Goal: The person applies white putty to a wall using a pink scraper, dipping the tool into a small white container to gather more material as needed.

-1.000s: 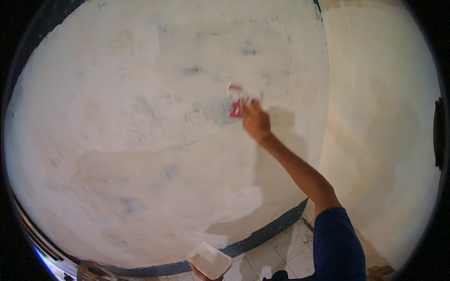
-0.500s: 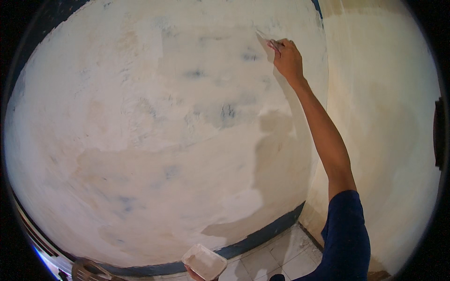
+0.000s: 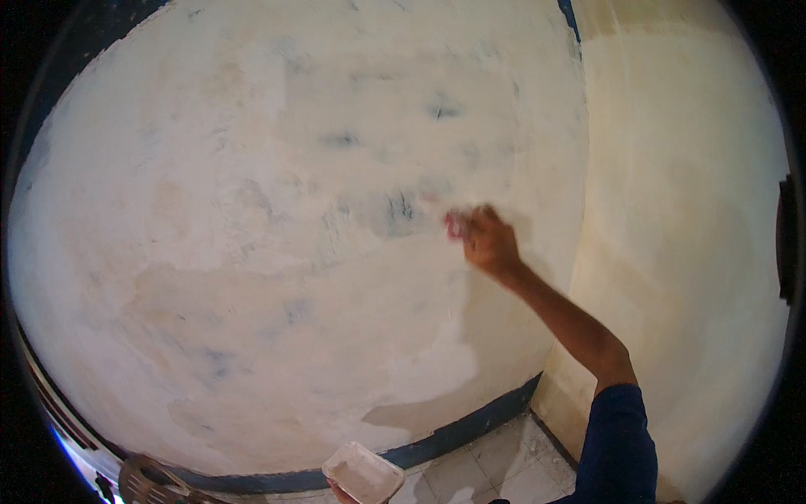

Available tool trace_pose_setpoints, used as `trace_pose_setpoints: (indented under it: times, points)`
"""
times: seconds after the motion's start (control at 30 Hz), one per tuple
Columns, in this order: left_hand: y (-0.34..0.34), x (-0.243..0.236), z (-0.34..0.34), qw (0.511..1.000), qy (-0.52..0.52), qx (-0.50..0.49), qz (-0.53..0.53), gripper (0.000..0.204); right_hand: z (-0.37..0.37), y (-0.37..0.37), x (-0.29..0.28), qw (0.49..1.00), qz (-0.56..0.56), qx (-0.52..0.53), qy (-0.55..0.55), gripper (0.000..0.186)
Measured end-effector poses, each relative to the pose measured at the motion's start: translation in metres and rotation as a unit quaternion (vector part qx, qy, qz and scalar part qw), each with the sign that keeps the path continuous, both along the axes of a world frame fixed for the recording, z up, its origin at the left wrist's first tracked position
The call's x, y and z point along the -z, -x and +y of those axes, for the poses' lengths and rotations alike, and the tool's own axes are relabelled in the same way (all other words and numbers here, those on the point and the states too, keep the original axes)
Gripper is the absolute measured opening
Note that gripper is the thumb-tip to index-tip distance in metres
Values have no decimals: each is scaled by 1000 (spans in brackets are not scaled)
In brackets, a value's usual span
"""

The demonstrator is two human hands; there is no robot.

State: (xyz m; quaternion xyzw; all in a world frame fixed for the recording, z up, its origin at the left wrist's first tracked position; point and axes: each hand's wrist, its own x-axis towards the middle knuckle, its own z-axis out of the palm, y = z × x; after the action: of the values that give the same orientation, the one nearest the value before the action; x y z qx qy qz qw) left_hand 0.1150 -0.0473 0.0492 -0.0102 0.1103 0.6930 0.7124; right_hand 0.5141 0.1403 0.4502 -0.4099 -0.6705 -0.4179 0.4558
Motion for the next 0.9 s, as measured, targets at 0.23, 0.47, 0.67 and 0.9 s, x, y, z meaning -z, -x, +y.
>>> trace_pose_setpoints:
  times: [0.23,0.47,0.67,0.9]
  points:
    - [-14,-6,-3,1000,20,0,-13,62,43,-32,-164,980,37,117,-157,15]
    - [-29,-19,-4,997,37,4,-60,61,47,29,40,982,-163,86,45,43]
    - [-20,-21,-4,995,11,-5,-97,60,-1,19,-9,993,-61,69,69,24]
    - [-6,20,0,998,-54,3,-41,63,32,-126,-212,970,74,147,-177,18]
